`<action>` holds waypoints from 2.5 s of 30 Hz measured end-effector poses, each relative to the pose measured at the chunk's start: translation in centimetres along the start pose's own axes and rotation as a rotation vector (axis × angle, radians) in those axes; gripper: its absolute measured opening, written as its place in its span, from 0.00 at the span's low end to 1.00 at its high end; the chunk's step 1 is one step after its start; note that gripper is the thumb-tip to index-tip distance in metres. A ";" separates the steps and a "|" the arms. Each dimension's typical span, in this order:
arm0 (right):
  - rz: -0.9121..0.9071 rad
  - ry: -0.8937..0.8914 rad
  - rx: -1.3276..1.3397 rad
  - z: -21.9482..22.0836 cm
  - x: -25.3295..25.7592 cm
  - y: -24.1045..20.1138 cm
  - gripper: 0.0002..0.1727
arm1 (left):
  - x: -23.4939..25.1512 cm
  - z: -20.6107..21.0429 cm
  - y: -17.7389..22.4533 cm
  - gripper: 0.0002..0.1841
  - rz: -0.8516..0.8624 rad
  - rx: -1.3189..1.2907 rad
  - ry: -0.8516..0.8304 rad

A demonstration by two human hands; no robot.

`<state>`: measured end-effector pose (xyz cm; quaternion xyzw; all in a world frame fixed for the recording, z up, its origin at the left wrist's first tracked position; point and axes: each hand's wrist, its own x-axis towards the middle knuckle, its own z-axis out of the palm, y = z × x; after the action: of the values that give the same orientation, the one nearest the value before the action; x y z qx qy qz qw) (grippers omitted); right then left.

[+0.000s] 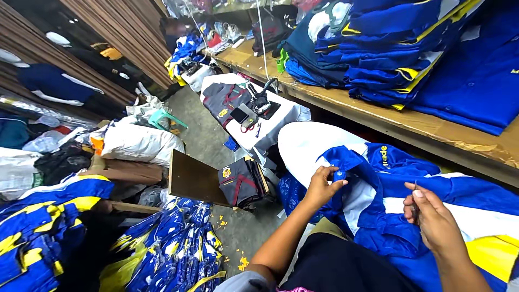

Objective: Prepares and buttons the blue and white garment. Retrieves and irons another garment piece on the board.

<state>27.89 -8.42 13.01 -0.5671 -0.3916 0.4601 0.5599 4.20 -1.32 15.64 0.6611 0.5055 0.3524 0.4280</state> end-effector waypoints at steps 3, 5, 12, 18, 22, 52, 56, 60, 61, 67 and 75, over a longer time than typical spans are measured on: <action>-0.034 -0.005 0.027 -0.3 0.6 -0.3 0.20 | -0.1 -0.5 -0.2 0.22 0.001 0.013 0.016; -0.064 -0.004 0.046 -0.6 1.1 -0.8 0.21 | -0.1 -0.8 -0.3 0.21 0.009 0.008 0.050; -0.140 -0.087 0.118 -1.5 1.6 -2.4 0.21 | 0.2 -2.4 -1.2 0.17 -0.035 0.004 0.183; -0.079 -0.244 0.010 1.2 1.1 -1.3 0.18 | 0.0 -1.7 -2.3 0.17 -0.025 -0.026 0.174; -0.083 -0.336 -0.090 3.0 1.5 -0.6 0.18 | -0.3 -0.4 -3.0 0.17 0.009 -0.046 0.167; -0.338 -0.325 -0.563 6.8 4.1 2.1 0.15 | -0.2 1.7 -4.4 0.21 0.281 0.218 0.100; -0.303 -0.318 -0.535 6.9 4.2 2.6 0.14 | -0.1 1.7 -4.7 0.21 0.297 0.213 0.098; -0.243 -0.330 -0.493 6.9 4.3 3.0 0.14 | -0.1 1.8 -4.8 0.21 0.288 0.218 0.089; -0.225 -0.334 -0.481 6.9 4.3 3.0 0.14 | -0.1 1.8 -4.8 0.21 0.285 0.224 0.082; -0.186 -0.327 -0.465 6.9 3.9 3.2 0.13 | -0.2 1.7 -5.0 0.21 0.303 0.222 0.087; -0.227 -0.397 -0.472 6.6 3.1 2.9 0.17 | -0.7 1.8 -5.5 0.22 0.212 0.193 0.064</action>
<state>22.18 -3.83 10.23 -0.5333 -0.6493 0.3930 0.3736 3.67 -1.67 9.88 0.7371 0.4779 0.3664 0.3066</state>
